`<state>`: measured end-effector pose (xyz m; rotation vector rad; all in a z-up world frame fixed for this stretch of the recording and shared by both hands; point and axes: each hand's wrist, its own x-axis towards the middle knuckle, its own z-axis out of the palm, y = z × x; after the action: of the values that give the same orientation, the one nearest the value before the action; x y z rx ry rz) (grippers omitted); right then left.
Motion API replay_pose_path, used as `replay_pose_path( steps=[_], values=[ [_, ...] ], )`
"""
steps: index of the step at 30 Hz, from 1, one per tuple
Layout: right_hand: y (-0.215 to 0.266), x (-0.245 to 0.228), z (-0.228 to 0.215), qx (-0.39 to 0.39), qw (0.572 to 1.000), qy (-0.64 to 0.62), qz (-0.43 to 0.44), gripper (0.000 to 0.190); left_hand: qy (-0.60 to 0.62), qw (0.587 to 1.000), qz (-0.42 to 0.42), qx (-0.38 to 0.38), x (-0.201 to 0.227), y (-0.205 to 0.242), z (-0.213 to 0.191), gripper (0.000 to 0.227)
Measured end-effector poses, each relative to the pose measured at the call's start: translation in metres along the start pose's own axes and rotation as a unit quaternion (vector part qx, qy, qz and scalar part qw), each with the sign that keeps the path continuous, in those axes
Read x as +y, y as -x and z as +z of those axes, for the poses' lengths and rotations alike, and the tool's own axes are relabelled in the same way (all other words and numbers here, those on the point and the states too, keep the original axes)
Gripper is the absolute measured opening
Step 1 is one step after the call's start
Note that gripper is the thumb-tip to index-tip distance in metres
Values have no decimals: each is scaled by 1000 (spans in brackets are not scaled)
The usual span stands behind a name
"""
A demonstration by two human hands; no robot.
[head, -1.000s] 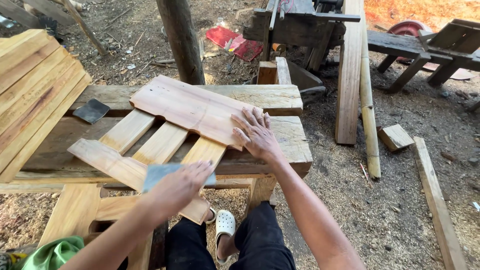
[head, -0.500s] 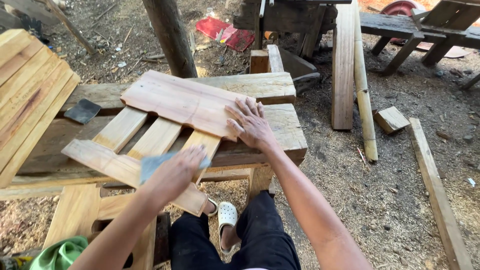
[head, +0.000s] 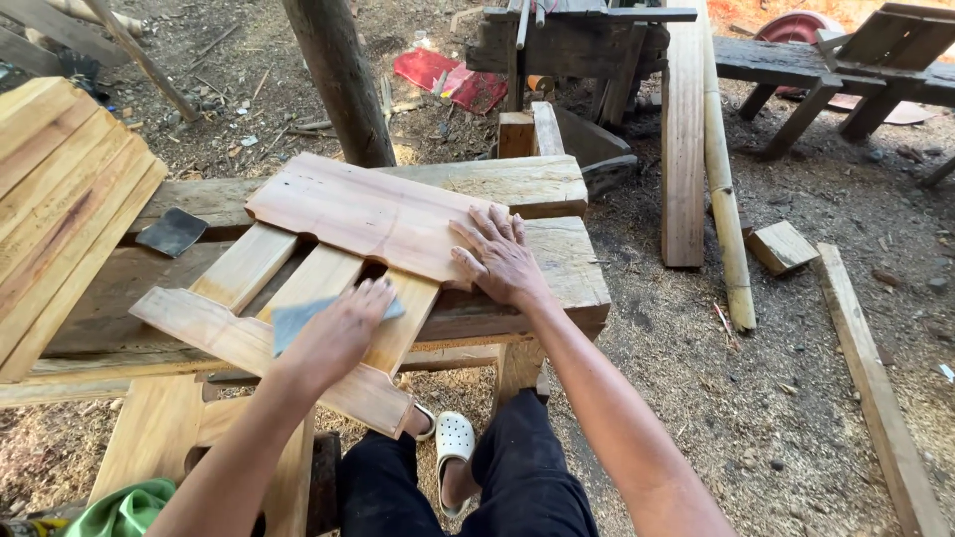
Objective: Sanding wooden slats for furniture assembly using sandpaper.
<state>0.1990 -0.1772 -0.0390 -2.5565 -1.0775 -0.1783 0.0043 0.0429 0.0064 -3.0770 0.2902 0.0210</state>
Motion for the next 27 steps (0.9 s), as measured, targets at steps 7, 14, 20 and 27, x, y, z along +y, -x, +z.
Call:
replay_pose_path(
  steps=[7, 14, 20, 27],
  values=[
    [-2, -5, -5, -17, 1000, -13, 2, 64, -48, 997, -32, -59, 5, 33, -5, 59],
    [2, -4, -10, -24, 1000, -3, 19, 63, 17, 996, -61, -62, 7, -18, -28, 50],
    [0, -3, -6, -13, 1000, -23, 1, 64, 4, 998, -6, 56, -14, 40, 12, 55],
    [1, -10, -16, -12, 1000, -17, 11, 62, 209, 960, -157, -97, 6, -33, -37, 27]
  ],
)
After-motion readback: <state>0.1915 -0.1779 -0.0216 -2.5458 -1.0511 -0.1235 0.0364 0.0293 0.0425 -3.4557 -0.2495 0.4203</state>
